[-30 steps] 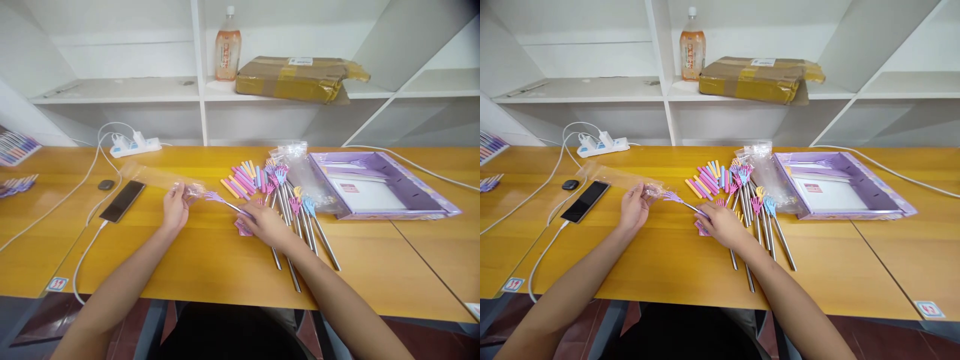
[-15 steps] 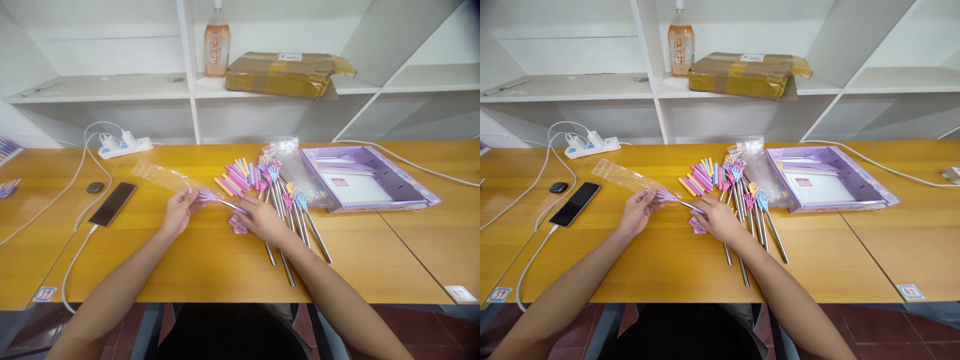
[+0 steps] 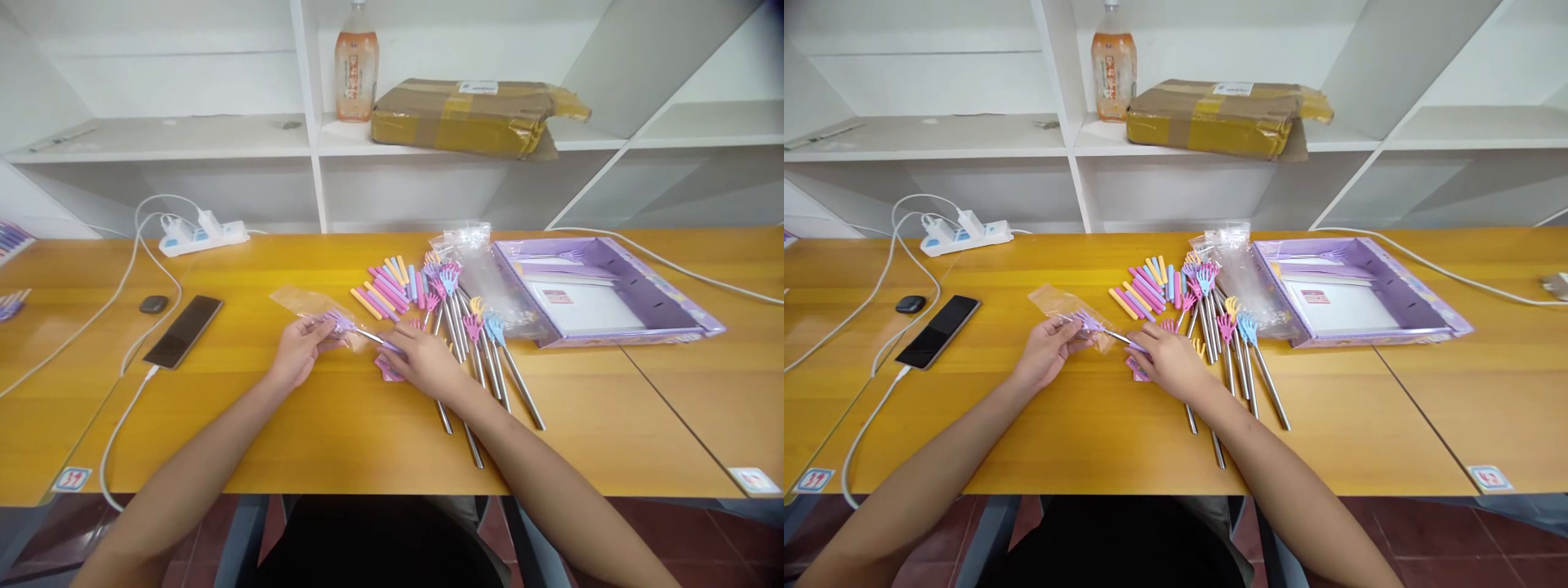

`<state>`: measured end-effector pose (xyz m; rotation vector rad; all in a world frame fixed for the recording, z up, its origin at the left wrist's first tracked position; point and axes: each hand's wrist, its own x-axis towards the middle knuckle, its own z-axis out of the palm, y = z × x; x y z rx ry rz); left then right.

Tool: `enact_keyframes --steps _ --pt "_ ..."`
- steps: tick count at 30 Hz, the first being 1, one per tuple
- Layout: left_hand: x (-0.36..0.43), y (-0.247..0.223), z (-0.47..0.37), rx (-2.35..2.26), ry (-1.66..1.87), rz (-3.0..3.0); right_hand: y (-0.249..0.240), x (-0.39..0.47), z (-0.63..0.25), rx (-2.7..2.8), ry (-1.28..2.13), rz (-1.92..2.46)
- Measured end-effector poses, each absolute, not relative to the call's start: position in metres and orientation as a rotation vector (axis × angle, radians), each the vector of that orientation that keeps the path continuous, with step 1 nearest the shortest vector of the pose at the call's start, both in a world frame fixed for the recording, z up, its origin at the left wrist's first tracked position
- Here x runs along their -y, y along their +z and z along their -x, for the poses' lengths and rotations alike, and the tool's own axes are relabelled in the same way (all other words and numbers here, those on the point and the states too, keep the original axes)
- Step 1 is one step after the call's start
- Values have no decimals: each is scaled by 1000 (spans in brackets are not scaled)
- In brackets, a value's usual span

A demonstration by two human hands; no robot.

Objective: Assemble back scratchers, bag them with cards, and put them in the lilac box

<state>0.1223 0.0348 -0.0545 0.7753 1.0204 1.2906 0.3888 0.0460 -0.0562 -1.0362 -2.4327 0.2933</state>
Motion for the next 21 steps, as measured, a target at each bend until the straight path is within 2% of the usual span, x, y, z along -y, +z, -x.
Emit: enact_keyframes --steps 4,9,13,16,21 --pt "-34 -56 -125 -1018 1315 -727 -56 -44 -386 2373 501 1025" --pt "-48 -54 -109 -982 1563 -504 -45 -39 -387 2055 1184 946" --pt "-56 -50 -98 -961 1641 -387 -34 -35 -390 1802 1566 799" --pt "-56 -50 -98 -965 1612 -369 -30 -35 -392 1684 1717 726" --pt "-48 -53 -107 -948 1433 -511 -35 -38 -390 1630 1754 740"
